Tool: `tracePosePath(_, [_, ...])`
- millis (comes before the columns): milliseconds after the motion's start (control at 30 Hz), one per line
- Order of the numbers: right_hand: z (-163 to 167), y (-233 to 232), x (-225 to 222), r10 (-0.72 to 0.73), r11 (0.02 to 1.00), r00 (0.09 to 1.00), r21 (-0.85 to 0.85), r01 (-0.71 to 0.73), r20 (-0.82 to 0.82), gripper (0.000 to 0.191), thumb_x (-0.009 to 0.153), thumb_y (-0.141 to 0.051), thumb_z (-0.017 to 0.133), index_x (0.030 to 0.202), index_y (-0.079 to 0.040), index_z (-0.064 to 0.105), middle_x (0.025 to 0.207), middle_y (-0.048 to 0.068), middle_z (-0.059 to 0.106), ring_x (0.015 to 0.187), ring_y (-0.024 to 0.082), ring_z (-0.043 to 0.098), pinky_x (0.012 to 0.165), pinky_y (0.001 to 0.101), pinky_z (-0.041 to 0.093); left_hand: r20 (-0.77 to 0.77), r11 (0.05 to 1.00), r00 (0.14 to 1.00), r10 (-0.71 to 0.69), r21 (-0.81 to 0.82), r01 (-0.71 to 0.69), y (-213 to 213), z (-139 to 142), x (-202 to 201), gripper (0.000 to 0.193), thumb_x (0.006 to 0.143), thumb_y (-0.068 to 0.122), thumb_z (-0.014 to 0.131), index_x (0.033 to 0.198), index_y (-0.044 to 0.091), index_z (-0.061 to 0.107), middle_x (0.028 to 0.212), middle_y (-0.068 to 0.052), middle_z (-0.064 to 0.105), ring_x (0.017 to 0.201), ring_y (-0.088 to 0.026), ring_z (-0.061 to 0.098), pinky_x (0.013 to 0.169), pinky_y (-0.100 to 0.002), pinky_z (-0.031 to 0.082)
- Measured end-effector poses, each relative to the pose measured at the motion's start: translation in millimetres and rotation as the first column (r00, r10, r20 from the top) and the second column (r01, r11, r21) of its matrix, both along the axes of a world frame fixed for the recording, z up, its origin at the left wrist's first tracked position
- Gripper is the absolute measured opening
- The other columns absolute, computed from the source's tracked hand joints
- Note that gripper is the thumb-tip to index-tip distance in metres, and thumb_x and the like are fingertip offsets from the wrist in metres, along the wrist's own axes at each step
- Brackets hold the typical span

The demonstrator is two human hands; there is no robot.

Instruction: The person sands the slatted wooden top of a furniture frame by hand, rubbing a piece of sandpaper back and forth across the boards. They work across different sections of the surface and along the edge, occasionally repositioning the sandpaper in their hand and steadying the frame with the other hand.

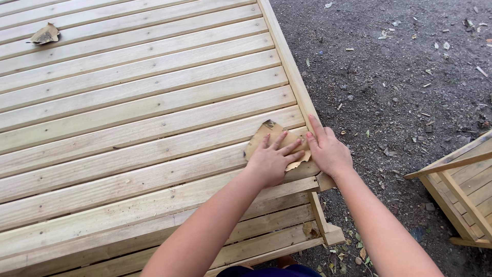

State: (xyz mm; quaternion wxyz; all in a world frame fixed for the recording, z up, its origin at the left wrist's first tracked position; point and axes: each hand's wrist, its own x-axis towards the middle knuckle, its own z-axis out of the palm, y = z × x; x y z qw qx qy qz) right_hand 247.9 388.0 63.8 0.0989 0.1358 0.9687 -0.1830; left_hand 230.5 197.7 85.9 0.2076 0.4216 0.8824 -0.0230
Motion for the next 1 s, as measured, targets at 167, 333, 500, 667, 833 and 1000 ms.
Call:
tracePosePath(167, [0, -1, -1, 0.001, 1.0, 1.0, -0.015, -0.001, -0.028, 0.057, 0.103, -0.051, 0.034, 0.159, -0.042, 0.027, 0.131, 0.013, 0.058, 0.111, 0.042, 0.065, 0.096, 0.0546, 0.051, 0.036, 0.985, 0.998, 0.054, -0.166, -0.047, -87, 15, 4, 0.073, 0.095, 0.017, 0.047, 0.158, 0.048, 0.025, 0.17, 0.016, 0.006, 0.159, -0.028, 0.0, 0.125, -0.062, 0.004])
tracePosePath(333, [0, -2, -4, -0.019, 1.0, 1.0, 0.006, 0.019, 0.011, 0.059, 0.103, -0.051, 0.034, 0.161, -0.041, 0.025, 0.131, 0.015, 0.058, 0.109, 0.042, 0.066, 0.094, 0.0546, 0.053, 0.07, 0.987, 0.995, 0.069, -0.151, -0.058, -69, 10, 6, 0.075, 0.094, 0.02, 0.05, 0.159, 0.045, 0.023, 0.171, 0.013, 0.004, 0.158, -0.029, -0.002, 0.123, -0.063, 0.006])
tracePosePath(500, [-3, -2, -6, -0.013, 1.0, 0.999, -0.017, 0.012, -0.037, 0.058, 0.103, -0.052, 0.034, 0.16, -0.041, 0.028, 0.133, 0.015, 0.058, 0.111, 0.043, 0.065, 0.096, 0.0547, 0.052, 0.033, 1.0, 0.999, 0.012, -0.002, -0.012, 17, -3, -3, 0.068, 0.097, 0.028, 0.047, 0.159, 0.041, 0.024, 0.171, 0.01, 0.007, 0.158, -0.028, 0.002, 0.124, -0.063, 0.007])
tracePosePath(667, [-3, 1, -4, -0.021, 0.999, 0.998, -0.046, 0.018, -0.052, 0.057, 0.103, -0.05, 0.034, 0.159, -0.042, 0.03, 0.133, 0.014, 0.058, 0.114, 0.044, 0.063, 0.098, 0.0549, 0.05, 0.016, 0.999, 0.999, -0.033, -0.027, 0.034, -19, 2, -6, 0.072, 0.095, 0.018, 0.044, 0.159, 0.044, 0.025, 0.171, 0.015, 0.007, 0.159, -0.026, 0.002, 0.125, -0.06, 0.008])
tracePosePath(833, [-2, -2, -6, -0.033, 0.999, 0.999, -0.036, 0.032, -0.025, 0.057, 0.104, -0.051, 0.032, 0.159, -0.042, 0.028, 0.137, 0.014, 0.057, 0.116, 0.043, 0.063, 0.1, 0.055, 0.049, 0.086, 0.971, 0.996, 0.036, -0.237, -0.015, -109, 25, 3, 0.081, 0.094, 0.014, 0.042, 0.159, 0.052, 0.013, 0.171, 0.013, -0.004, 0.158, -0.028, -0.006, 0.125, -0.062, 0.002])
tracePosePath(1000, [-1, -2, -8, -0.034, 0.999, 0.999, -0.012, 0.034, 0.003, 0.057, 0.104, -0.052, 0.031, 0.16, -0.042, 0.025, 0.14, 0.013, 0.056, 0.117, 0.041, 0.063, 0.101, 0.0552, 0.049, 0.049, 0.99, 0.999, 0.014, -0.138, -0.007, -63, 10, 0, 0.088, 0.087, 0.019, 0.05, 0.159, 0.049, 0.009, 0.172, 0.008, -0.006, 0.157, -0.029, -0.01, 0.124, -0.061, -0.002])
